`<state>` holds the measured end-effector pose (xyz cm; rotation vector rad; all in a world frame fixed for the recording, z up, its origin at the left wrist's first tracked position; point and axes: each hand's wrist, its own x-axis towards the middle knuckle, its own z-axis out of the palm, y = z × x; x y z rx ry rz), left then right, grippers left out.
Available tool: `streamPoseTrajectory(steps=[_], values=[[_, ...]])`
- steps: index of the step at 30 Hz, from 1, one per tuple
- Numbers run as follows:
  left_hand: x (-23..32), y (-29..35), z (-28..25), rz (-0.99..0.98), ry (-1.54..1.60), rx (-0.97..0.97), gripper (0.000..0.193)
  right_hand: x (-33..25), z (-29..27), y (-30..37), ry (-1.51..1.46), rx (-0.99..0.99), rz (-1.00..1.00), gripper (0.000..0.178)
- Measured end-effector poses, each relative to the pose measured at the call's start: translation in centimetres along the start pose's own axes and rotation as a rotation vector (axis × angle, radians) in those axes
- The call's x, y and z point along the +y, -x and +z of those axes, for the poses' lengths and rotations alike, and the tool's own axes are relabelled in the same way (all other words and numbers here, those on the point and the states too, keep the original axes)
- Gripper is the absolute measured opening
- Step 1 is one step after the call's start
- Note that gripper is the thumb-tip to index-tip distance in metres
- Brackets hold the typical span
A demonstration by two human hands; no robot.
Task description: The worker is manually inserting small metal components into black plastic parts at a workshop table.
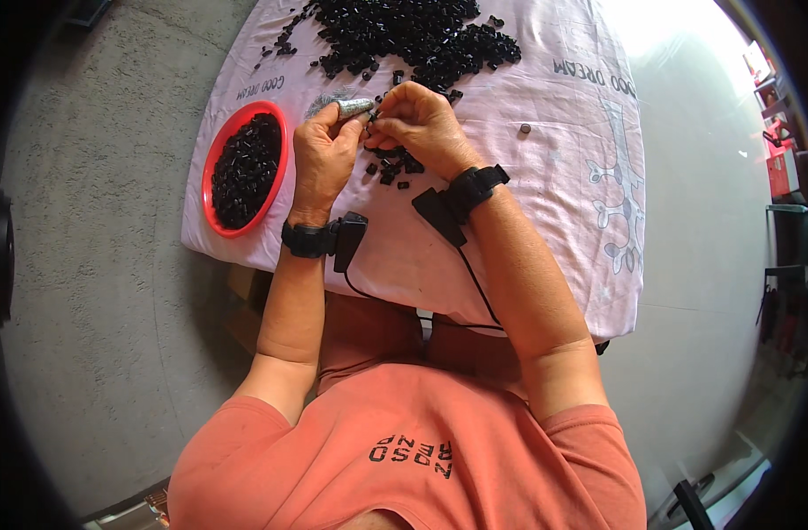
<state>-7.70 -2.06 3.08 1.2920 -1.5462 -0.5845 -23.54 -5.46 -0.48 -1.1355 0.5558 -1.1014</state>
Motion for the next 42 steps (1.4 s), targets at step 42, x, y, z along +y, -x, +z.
streamPoseTrajectory(steps=[42], values=[[3.2, -0.9, 0.1, 0.308, -0.310, -0.122, 0.026, -0.8, -0.9, 0.5, -0.142, 0.084, 0.127, 0.014]])
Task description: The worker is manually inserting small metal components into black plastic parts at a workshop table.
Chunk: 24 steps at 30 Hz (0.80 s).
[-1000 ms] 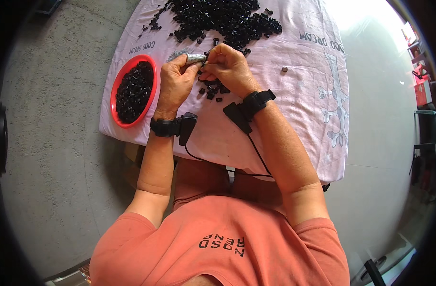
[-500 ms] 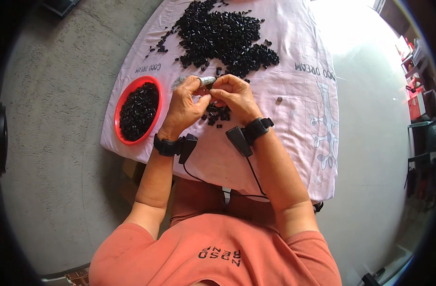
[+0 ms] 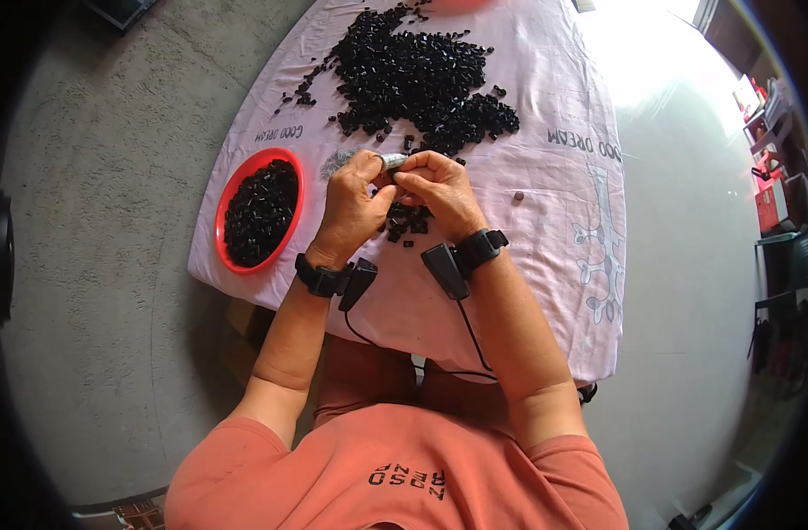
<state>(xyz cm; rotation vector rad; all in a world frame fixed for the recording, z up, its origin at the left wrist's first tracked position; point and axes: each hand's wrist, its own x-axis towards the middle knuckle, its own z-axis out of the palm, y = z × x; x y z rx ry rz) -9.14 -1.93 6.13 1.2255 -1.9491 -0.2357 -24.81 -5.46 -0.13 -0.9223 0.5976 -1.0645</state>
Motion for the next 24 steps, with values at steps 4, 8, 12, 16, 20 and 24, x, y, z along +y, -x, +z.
streamPoseTrajectory(steps=[4, 8, 12, 16, 20, 24], values=[[-0.13, 0.18, 0.35, -0.054, 0.016, -0.019, 0.025, -0.17, 0.03, -0.01, 0.021, 0.027, -0.012, 0.013], [-0.60, 0.26, 0.57, -0.043, 0.017, 0.010, 0.024, -0.27, 0.13, 0.06, 0.022, 0.036, -0.023, 0.014], [-0.49, 0.14, 0.36, -0.041, 0.045, 0.027, 0.023, -0.08, 0.00, 0.02, -0.027, 0.010, -0.043, 0.014], [-0.72, 0.30, 0.27, -0.032, 0.044, 0.017, 0.023, -0.11, 0.11, 0.13, -0.012, 0.025, -0.044, 0.013], [-0.81, 0.25, 0.09, -0.005, 0.038, 0.021, 0.024, -0.19, 0.25, 0.14, -0.007, 0.025, -0.046, 0.013], [-0.50, 0.26, -0.07, 0.004, 0.053, 0.016, 0.023, 0.12, 0.05, 0.05, 0.006, 0.008, -0.061, 0.013]])
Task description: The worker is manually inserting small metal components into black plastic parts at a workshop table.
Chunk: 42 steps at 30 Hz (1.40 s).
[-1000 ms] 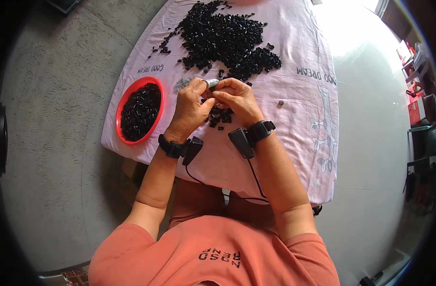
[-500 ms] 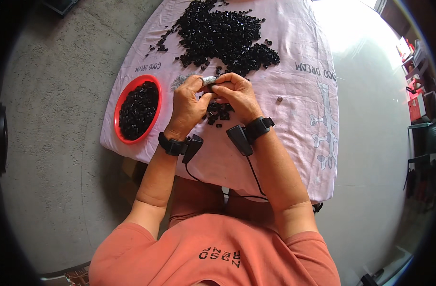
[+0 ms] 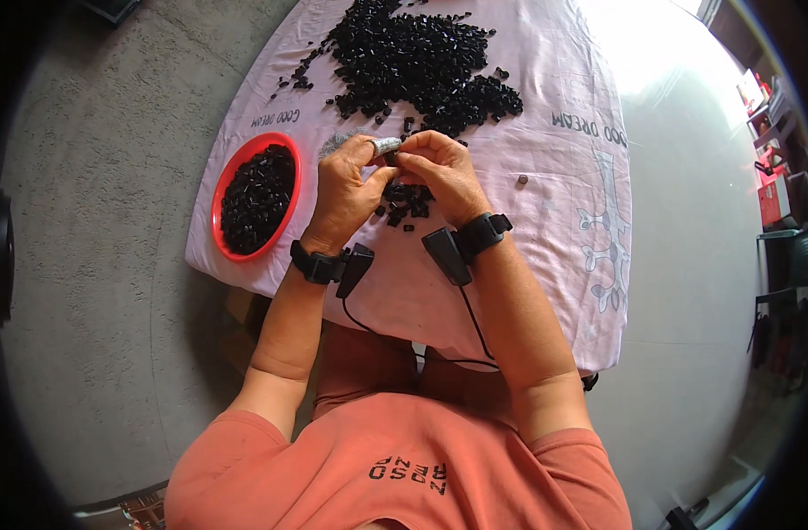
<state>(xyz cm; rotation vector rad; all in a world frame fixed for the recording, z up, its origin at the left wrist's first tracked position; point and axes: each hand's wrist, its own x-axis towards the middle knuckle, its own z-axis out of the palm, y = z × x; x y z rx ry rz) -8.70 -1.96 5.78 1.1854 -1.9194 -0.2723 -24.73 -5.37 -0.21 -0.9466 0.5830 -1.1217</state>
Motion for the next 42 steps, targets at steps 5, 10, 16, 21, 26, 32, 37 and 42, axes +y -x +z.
streamPoseTrajectory(steps=[5, 10, 16, 21, 26, 32, 37, 42], values=[[-0.1, 0.2, -0.1, 0.016, 0.002, 0.005, 0.023, -0.1, 0.2, 0.0, 0.001, -0.013, -0.013, 0.011], [-0.1, 0.2, -0.2, 0.008, -0.048, -0.037, 0.027, -0.2, 0.2, 0.0, -0.010, -0.013, -0.015, 0.009], [-0.2, 0.2, -0.1, 0.018, -0.017, -0.034, 0.024, 0.0, 0.1, -0.1, -0.039, -0.046, -0.029, 0.009], [0.0, 0.3, -0.3, -0.016, -0.034, -0.038, 0.023, -0.1, 0.3, 0.0, -0.012, -0.034, -0.019, 0.009], [0.0, 0.4, -0.4, -0.031, -0.019, -0.042, 0.022, -0.3, 0.2, 0.0, 0.076, -0.009, 0.022, 0.012], [-0.4, 0.5, -0.7, -0.058, -0.045, -0.097, 0.025, -0.2, 0.1, 0.0, 0.068, -0.028, 0.026, 0.014], [-0.4, 0.4, -1.1, -0.064, -0.008, -0.113, 0.018, -0.4, 0.1, 0.0, 0.074, -0.013, 0.040, 0.013], [-0.5, 0.2, -0.9, -0.112, 0.085, -0.032, 0.009, -0.4, 0.5, 0.1, 0.066, -0.061, 0.025, 0.012]])
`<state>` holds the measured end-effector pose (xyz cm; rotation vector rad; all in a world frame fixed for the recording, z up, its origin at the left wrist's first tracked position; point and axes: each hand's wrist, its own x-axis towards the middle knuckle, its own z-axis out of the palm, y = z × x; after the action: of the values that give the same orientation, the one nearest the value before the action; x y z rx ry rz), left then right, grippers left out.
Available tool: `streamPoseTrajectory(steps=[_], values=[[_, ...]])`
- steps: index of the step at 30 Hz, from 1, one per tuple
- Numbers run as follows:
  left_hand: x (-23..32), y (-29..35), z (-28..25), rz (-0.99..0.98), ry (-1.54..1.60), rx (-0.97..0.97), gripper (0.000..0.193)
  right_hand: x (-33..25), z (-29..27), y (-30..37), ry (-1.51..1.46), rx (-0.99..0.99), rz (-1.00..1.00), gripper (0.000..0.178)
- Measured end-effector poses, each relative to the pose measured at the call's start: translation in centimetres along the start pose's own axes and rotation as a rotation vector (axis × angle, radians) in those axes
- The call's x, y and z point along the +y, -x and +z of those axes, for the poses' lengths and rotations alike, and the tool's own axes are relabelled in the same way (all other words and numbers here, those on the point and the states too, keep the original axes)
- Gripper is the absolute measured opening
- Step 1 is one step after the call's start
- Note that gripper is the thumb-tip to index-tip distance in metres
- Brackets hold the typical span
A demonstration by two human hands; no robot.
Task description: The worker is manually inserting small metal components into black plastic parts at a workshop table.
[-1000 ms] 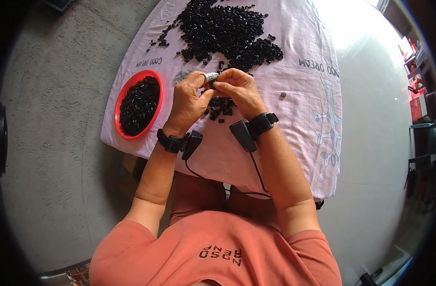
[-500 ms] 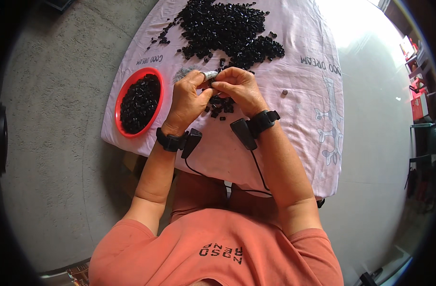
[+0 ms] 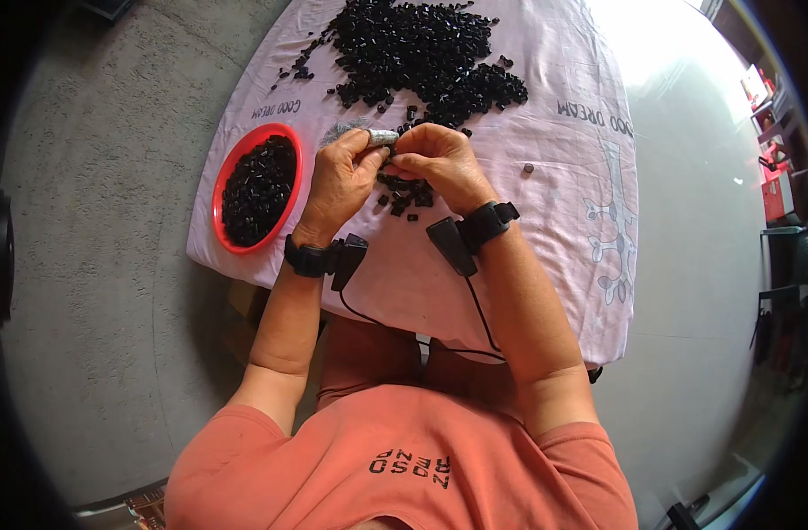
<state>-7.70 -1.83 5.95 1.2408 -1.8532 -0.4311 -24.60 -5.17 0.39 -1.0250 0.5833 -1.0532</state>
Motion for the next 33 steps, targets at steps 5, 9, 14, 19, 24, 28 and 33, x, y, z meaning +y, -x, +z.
streamPoseTrajectory(steps=[5, 9, 14, 19, 24, 28, 33], values=[[-0.2, 0.0, 0.0, -0.032, -0.008, 0.004, 0.009, 0.2, 0.1, -0.1, 0.021, -0.016, -0.014, 0.012], [-0.3, 0.1, -0.1, 0.006, -0.048, -0.008, 0.009, 0.1, 0.1, -0.1, 0.105, -0.032, -0.012, 0.012], [-0.6, 0.1, 0.1, 0.040, -0.094, -0.006, 0.009, 0.4, 0.0, -0.2, 0.131, -0.026, -0.016, 0.012], [-0.5, 0.1, 0.1, 0.026, -0.049, 0.033, 0.008, 0.5, -0.3, -0.2, 0.015, -0.021, -0.003, 0.014], [-0.4, 0.4, -0.1, -0.115, 0.037, 0.022, 0.006, 0.1, -0.1, 0.0, -0.064, -0.010, 0.076, 0.015], [-1.1, 0.6, 0.1, -0.154, 0.082, 0.035, 0.006, 0.2, 0.0, 0.0, -0.080, -0.014, 0.093, 0.016], [-0.9, 0.6, 0.2, -0.147, 0.104, 0.045, 0.007, -0.1, -0.2, 0.2, -0.078, -0.030, 0.136, 0.015]])
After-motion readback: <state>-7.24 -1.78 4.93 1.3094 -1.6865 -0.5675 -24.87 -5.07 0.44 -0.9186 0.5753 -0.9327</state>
